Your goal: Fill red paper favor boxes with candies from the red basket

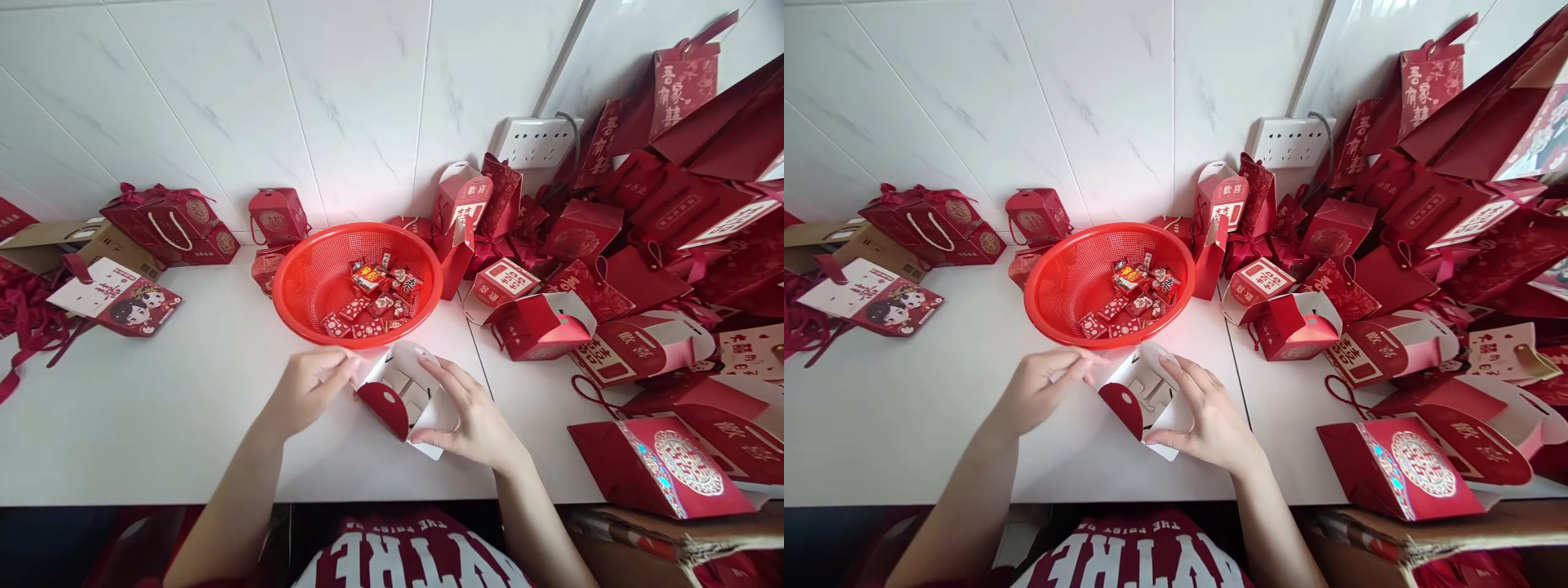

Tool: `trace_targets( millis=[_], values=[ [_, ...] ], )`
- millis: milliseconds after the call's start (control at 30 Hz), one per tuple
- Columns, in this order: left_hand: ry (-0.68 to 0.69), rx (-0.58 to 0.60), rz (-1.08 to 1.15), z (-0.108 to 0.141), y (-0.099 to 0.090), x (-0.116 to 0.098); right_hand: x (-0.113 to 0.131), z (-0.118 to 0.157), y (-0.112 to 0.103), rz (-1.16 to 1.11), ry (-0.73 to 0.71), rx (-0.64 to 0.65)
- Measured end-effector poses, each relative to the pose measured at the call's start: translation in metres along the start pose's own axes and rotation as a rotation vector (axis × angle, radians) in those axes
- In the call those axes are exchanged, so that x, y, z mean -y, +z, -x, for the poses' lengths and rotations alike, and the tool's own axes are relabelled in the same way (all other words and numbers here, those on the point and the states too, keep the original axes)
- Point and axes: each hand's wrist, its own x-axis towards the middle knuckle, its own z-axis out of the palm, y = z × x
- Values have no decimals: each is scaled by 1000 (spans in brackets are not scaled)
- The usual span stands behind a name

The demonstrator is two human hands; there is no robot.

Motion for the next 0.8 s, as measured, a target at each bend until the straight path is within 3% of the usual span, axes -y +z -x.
trace_targets(
  millis=[67, 167, 233, 267, 367, 467, 567, 700, 800],
  values=[
    [66, -31, -71, -25, -16, -11, 0, 0, 0, -1, 0, 7],
    [61, -5, -265, -85, -30, -16, 2, 0, 0, -14, 18, 13],
    [-51, 160, -509, -129, -29, -4, 3, -1, -1, -25, 25, 7],
    [-175, 281, -653, -149, -25, 5, 4, -1, -1, -30, 26, 1],
    [-332, 433, -775, -189, -9, 40, 5, -1, -1, -44, 34, -6],
    [-366, 484, -815, -201, 3, 65, 4, -2, -2, -55, 34, 4],
    [-347, 505, -811, -200, 6, 77, 2, -1, -1, -77, 31, 10],
    [-279, 466, -751, -198, 1, 76, 1, -1, 1, -123, 23, 3],
    [-198, 410, -657, -195, -6, 63, 2, 0, 1, -140, 30, 6]
  ],
)
